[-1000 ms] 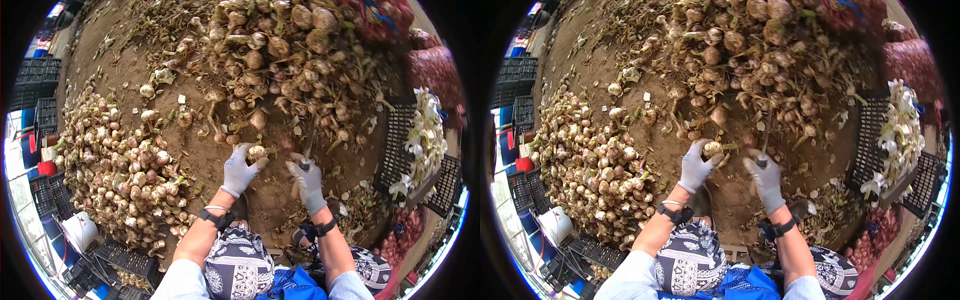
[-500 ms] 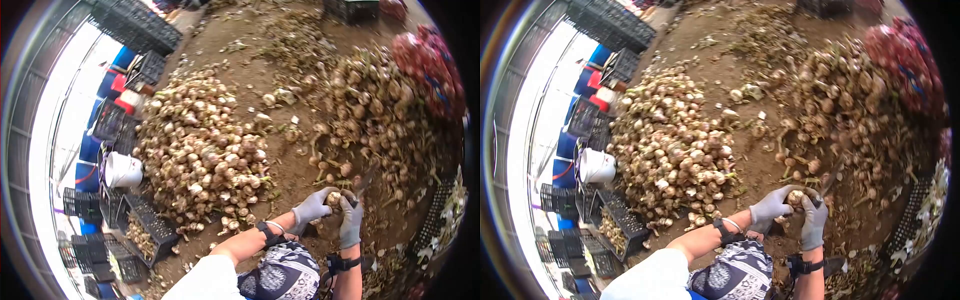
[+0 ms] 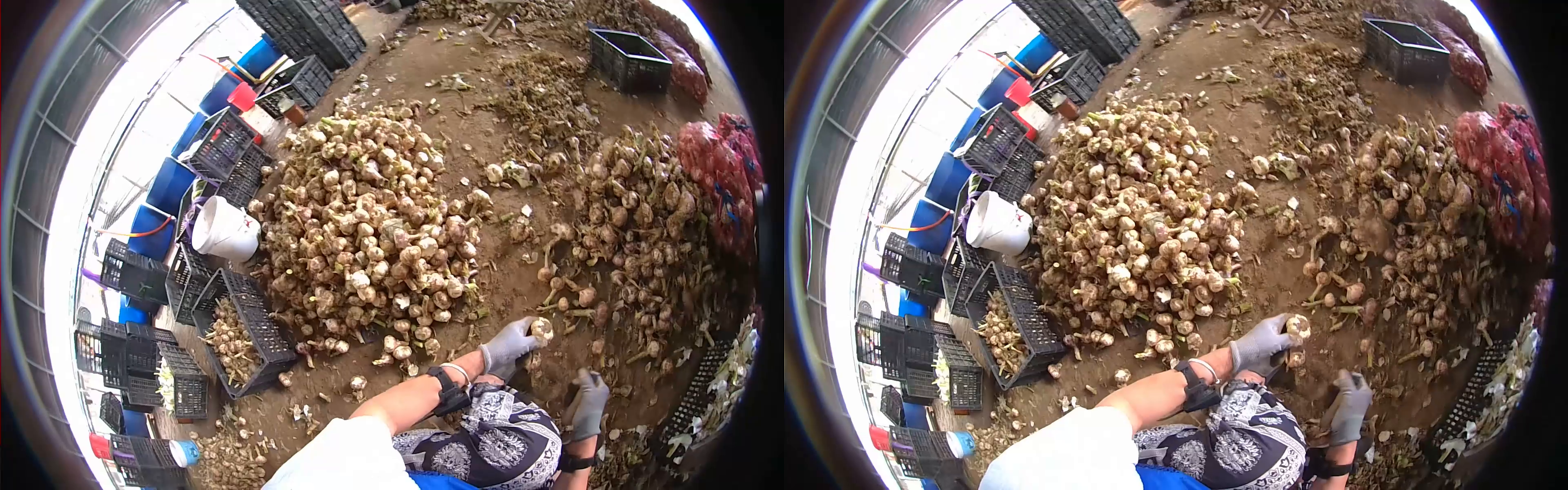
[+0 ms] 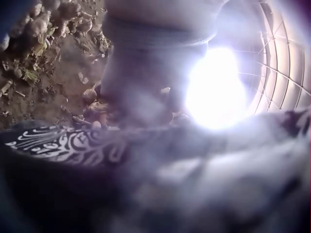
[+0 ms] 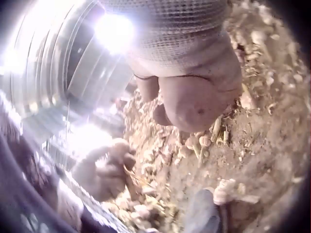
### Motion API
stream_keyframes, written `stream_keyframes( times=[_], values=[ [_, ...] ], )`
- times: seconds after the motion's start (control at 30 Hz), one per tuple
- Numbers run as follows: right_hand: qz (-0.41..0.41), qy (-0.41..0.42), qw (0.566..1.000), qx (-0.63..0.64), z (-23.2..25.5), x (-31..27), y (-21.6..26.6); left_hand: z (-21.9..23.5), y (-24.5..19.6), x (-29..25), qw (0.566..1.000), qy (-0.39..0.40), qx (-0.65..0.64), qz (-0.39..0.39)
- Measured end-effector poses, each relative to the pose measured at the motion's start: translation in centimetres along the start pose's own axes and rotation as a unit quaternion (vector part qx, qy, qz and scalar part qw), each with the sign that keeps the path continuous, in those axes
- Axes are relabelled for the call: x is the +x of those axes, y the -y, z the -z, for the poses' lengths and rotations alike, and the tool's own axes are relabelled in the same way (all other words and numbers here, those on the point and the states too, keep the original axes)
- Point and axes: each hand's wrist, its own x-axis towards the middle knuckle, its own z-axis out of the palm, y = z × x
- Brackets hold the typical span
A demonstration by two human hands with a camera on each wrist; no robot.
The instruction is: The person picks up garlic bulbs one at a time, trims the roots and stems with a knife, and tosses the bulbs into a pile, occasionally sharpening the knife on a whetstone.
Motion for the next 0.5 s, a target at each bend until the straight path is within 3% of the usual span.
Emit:
stream_keyframes(
  times=[0.07,0.1,0.13,0.17,0.2,0.23,0.27,0.3,0.33,0.43,0.47,0.5],
  values=[
    [0.085,-0.052,0.985,0.141,0.4,-1.7,2.7,0.2,0.8,0.9,0.995,0.005,-0.097,-0.004],
    [-0.019,-0.077,0.983,0.166,0.2,-2.0,4.0,0.2,-0.2,0.5,0.992,0.009,-0.129,0.004],
    [0.051,-0.071,0.996,-0.002,2.3,0.6,0.2,0.3,0.1,0.8,0.991,0.029,-0.13,0.002],
    [0.104,-0.057,0.978,-0.172,4.6,2.8,-4.3,0.4,-2.9,-0.2,0.994,0.016,-0.103,0.038],
    [0.072,-0.097,0.965,-0.233,3.4,2.3,-3.0,0.8,-3.2,0.0,0.996,0.014,-0.068,0.059],
    [0.142,-0.095,0.95,-0.263,2.4,0.8,-1.6,1.3,-2.0,0.3,0.999,0.019,-0.024,0.01],
    [0.145,-0.102,0.934,-0.311,1.5,0.9,-2.3,1.3,-2.8,0.0,0.996,0.033,-0.027,0.081],
    [0.124,-0.056,0.949,-0.283,-0.1,0.0,-0.3,1.5,-2.2,0.2,0.996,0.045,-0.029,0.074],
    [0.149,-0.046,0.944,-0.291,-1.5,-0.1,-0.4,1.5,-1.7,0.5,0.998,0.048,-0.011,0.047],
    [0.299,-0.015,0.914,-0.275,-5.8,0.0,2.2,1.8,-1.2,0.6,0.994,0.068,-0.027,0.08],
    [0.289,-0.016,0.916,-0.276,-6.4,0.5,2.9,3.2,1.2,1.0,0.986,0.092,-0.072,0.121],
    [0.306,0.029,0.894,-0.325,-6.8,0.7,3.8,3.3,1.3,0.7,0.995,0.095,0.014,0.03]
  ],
)
